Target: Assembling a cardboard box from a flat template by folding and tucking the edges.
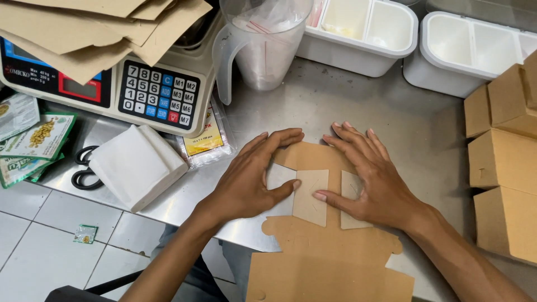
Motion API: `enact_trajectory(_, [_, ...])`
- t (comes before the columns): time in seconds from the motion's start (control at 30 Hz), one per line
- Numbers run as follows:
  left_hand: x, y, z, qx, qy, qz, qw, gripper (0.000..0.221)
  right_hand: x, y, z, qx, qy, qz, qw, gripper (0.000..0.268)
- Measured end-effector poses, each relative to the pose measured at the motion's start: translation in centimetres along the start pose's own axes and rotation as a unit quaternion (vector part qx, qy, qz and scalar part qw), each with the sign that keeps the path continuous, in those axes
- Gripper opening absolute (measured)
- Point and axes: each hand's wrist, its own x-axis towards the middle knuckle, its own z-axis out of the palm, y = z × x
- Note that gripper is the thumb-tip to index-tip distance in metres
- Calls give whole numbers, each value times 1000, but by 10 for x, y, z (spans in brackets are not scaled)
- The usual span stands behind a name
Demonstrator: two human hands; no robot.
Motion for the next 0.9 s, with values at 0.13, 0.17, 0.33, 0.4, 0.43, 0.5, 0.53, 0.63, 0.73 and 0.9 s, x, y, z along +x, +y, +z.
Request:
enact_trajectory(0.13, [2, -6, 6, 4, 21, 1, 1000, 65, 0, -1, -1, 26, -6, 2, 1000, 90])
enact_trajectory(0.17, [2, -7, 7, 7, 30, -6, 1000, 62, 0, -1, -1, 30, -2, -1, 1000, 90])
enact_trajectory(0.33, [7, -9, 13, 15, 62, -19, 998, 51, 1, -4, -2, 36, -3, 7, 999, 90])
enact_trajectory(0.4, [8, -7, 14, 5, 82, -27, 996, 48, 1, -4, -2, 40, -12, 19, 999, 91])
enact_trajectory(0.43, [8, -7, 14, 6, 83, -26, 996, 48, 1, -3, -1, 40, -11, 17, 999, 91])
enact_trajectory(0.5, [9, -6, 14, 2, 100, -4, 995, 45, 0, -1, -1, 36, -2, 10, 999, 92])
enact_trajectory(0.53, [7, -5, 13, 5, 102, -2, 995, 45, 0, -1, 0, 35, 1, 8, 999, 92])
enact_trajectory(0.63, [1, -2, 10, 22, 87, 0, 996, 45, -1, 0, -1, 25, -12, 18, 999, 93])
enact_trajectory(0.73, [-7, 8, -4, -9, 30, -13, 999, 63, -1, -3, -5, 26, -15, 20, 999, 95])
enact_trajectory(0.9, [-12, 18, -19, -125, -61, 43, 989, 105, -2, -9, -12, 56, -32, 42, 997, 92])
